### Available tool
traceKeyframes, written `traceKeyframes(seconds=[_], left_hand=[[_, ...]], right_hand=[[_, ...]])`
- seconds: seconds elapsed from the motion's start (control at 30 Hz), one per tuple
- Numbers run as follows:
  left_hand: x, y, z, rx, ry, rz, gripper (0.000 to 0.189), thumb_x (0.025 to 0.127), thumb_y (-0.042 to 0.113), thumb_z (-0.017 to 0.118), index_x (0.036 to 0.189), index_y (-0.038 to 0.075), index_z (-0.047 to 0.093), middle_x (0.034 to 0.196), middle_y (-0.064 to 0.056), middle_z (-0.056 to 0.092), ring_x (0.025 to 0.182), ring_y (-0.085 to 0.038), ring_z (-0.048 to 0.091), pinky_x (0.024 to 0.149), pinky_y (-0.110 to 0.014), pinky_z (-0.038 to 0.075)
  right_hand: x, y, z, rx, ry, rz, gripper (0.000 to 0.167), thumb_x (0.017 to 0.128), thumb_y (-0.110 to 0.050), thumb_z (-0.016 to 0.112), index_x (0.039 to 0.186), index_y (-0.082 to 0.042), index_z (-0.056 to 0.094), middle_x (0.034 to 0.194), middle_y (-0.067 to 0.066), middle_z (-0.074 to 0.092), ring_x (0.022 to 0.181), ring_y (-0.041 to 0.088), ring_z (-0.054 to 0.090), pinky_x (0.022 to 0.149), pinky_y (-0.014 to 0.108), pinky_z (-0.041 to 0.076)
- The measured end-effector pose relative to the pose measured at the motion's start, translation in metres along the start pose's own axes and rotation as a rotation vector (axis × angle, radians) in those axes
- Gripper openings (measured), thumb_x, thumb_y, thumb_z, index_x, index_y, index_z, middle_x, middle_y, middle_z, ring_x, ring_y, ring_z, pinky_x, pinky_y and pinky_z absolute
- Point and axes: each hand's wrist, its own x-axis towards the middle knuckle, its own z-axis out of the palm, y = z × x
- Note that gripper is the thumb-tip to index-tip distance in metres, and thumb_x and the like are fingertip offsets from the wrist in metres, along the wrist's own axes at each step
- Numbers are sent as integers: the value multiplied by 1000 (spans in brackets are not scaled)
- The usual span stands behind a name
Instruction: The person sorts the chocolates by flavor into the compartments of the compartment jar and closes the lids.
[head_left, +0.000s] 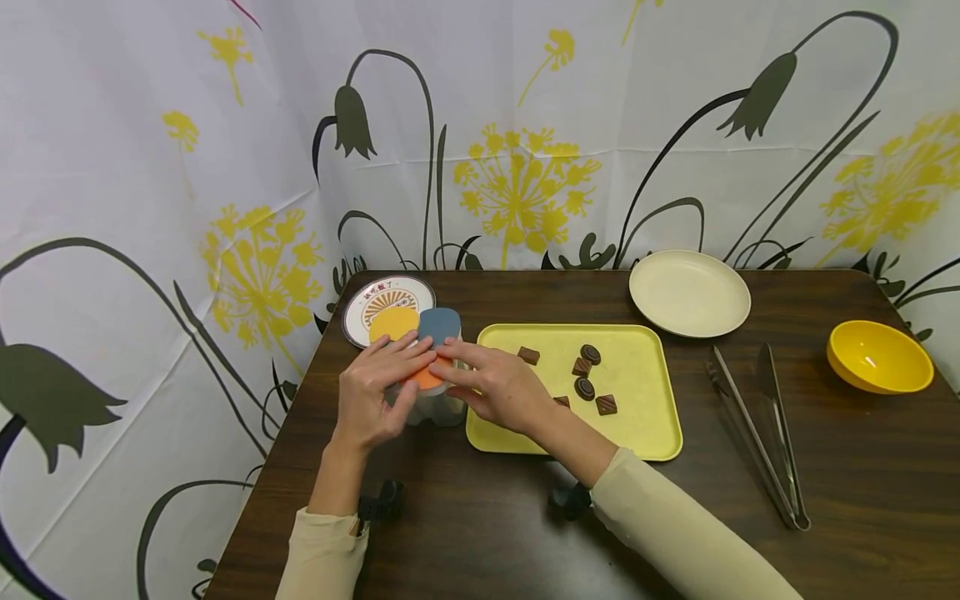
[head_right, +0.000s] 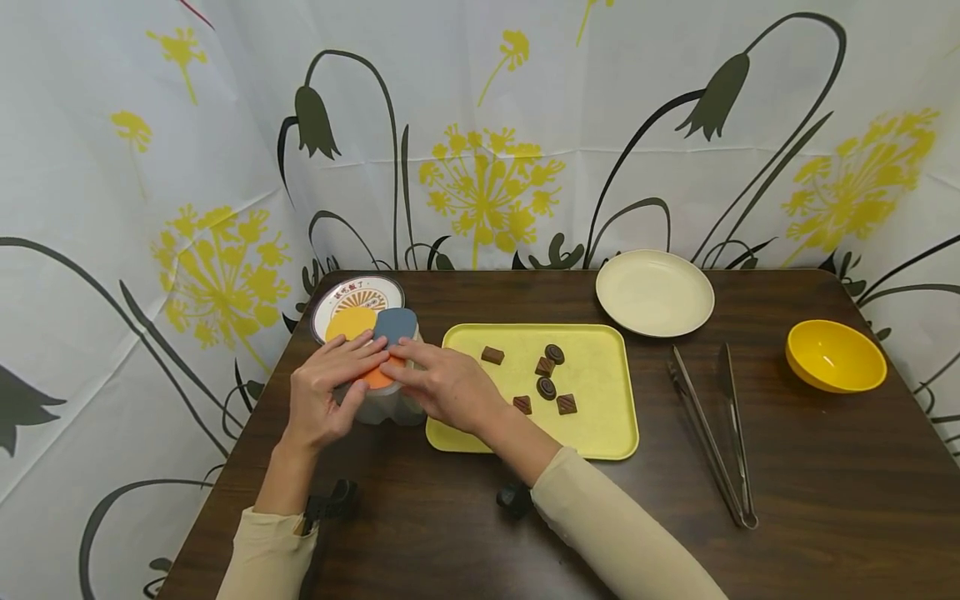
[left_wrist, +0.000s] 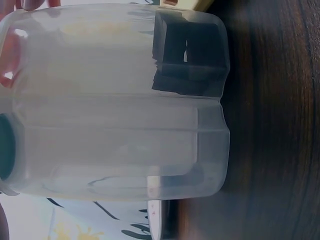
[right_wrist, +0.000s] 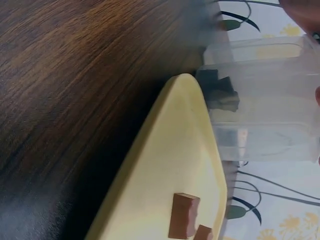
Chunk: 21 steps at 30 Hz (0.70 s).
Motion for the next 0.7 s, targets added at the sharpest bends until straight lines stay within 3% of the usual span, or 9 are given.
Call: traceKeyframes(seconds=[0.27, 0.5, 0.7], left_hand=[[0, -1, 2, 12, 27, -9, 39, 84, 26, 52, 111, 14, 77, 115, -1, 71, 114, -27, 63, 102, -52, 40], [0, 0, 3, 19, 30, -18, 39, 84, 29, 54, 111, 14, 77, 115, -1, 71, 113, -26, 64, 102, -51, 40], [1, 0, 3, 31, 39, -18, 40, 82, 30, 54, 110, 13, 77, 114, -1, 71, 112, -26, 65, 101, -51, 41]], right_hand=[[0, -1, 3, -60, 24, -25, 49, 82, -27, 80, 129, -15, 67, 133, 6, 61, 127, 20, 54, 101, 28, 42], [3, -6, 3, -97, 42, -13, 46, 82, -24, 81, 125, -14, 69, 128, 6, 63, 121, 19, 58, 99, 27, 44], [6, -9, 2, -134, 49, -62, 41, 82, -18, 80, 121, -10, 71, 122, 5, 64, 112, 15, 62, 96, 25, 46]])
